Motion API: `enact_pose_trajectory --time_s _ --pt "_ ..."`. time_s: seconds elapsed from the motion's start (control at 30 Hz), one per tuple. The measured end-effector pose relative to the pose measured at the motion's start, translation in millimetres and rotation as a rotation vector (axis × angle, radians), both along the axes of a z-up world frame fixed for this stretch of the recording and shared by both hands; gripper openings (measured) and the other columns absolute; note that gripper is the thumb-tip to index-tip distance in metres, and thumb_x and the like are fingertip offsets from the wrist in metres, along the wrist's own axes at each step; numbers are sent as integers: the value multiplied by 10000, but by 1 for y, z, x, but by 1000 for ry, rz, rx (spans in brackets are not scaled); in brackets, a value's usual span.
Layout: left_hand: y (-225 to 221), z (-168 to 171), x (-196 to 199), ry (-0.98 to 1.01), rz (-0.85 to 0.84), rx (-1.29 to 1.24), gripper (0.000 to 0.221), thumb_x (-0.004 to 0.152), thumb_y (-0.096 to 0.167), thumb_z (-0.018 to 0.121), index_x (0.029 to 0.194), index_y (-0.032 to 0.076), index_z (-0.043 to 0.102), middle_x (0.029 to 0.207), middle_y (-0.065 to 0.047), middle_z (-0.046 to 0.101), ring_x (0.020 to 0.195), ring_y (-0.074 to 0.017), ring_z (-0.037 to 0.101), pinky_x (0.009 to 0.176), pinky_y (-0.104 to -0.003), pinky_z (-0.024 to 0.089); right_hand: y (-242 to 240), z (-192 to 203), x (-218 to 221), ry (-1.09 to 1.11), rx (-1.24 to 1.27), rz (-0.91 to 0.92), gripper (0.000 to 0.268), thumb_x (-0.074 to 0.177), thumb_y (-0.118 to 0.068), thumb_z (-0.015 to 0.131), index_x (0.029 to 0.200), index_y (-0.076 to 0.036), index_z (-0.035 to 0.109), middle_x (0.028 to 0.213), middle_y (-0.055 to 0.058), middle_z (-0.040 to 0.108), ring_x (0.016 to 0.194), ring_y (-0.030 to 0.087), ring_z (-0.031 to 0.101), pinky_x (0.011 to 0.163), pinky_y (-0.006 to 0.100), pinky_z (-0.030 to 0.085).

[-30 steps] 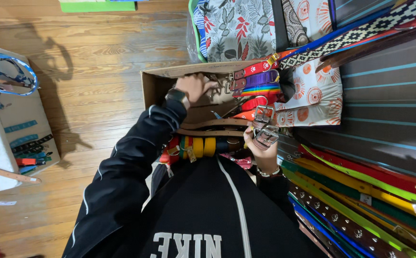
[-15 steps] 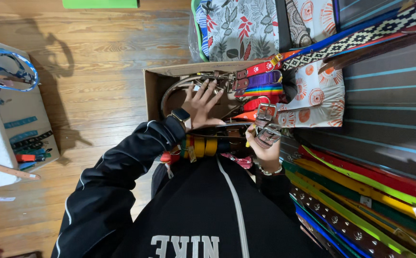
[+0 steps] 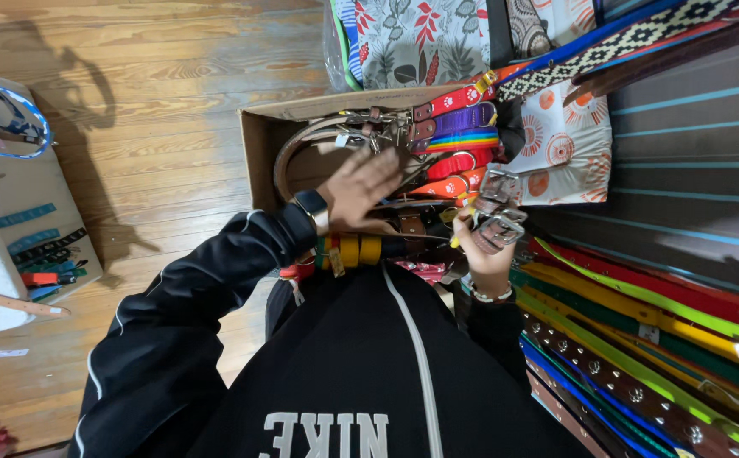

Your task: The person organizes various pet collars by picking them up from a display rack, placing them into a cardboard box, and then hanging selected ones back onto the metal rack hooks.

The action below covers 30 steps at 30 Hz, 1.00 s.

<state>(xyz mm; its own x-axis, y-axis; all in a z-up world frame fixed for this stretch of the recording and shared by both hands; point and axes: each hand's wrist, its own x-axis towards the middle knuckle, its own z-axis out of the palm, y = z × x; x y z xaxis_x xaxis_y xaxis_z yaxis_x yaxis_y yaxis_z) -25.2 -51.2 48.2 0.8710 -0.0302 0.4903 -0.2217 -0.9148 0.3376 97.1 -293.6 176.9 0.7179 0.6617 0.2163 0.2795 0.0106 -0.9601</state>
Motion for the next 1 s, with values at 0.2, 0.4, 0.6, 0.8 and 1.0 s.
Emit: enact_pose_trajectory --time_s 0.2,0.4,0.6,0.8,1.0 --pt "-24 21 -6 71 -122 -44 829 825 920 412 1012 163 693 818 -30 692 747 -241 717 667 -391 539 -24 -5 3 -280 -173 -172 623 838 48 821 1311 94 418 1214 258 590 1164 341 567 990 583 447" --pt "-39 -13 -6 337 -59 50 854 786 850 535 1252 138 603 1032 -56 655 780 -278 720 621 -421 577 -16 7 9 -212 -135 -98 526 824 95 785 1252 59 482 1006 181 699 938 270 683 874 457 534" --pt "-33 -88 -5 453 -70 -413 471 994 556 551 1177 122 554 1042 -99 658 975 -360 702 782 -447 591 -12 11 8 -192 -147 -99 490 823 76 794 1210 37 496 988 189 711 943 293 698 840 442 544" --pt "-20 -50 7 679 128 -262 409 1048 506 404 1214 154 531 1045 -81 654 932 -346 721 792 -475 594 -9 25 4 -229 -138 -139 447 858 54 782 1201 57 495 1015 202 682 1006 284 647 899 509 504" --pt "-34 -126 3 336 373 162 412 938 514 585 1096 134 607 751 -53 629 610 -287 691 506 -434 516 -4 28 8 -170 -122 -84 420 828 113 774 1161 54 526 943 185 700 900 258 684 852 455 536"
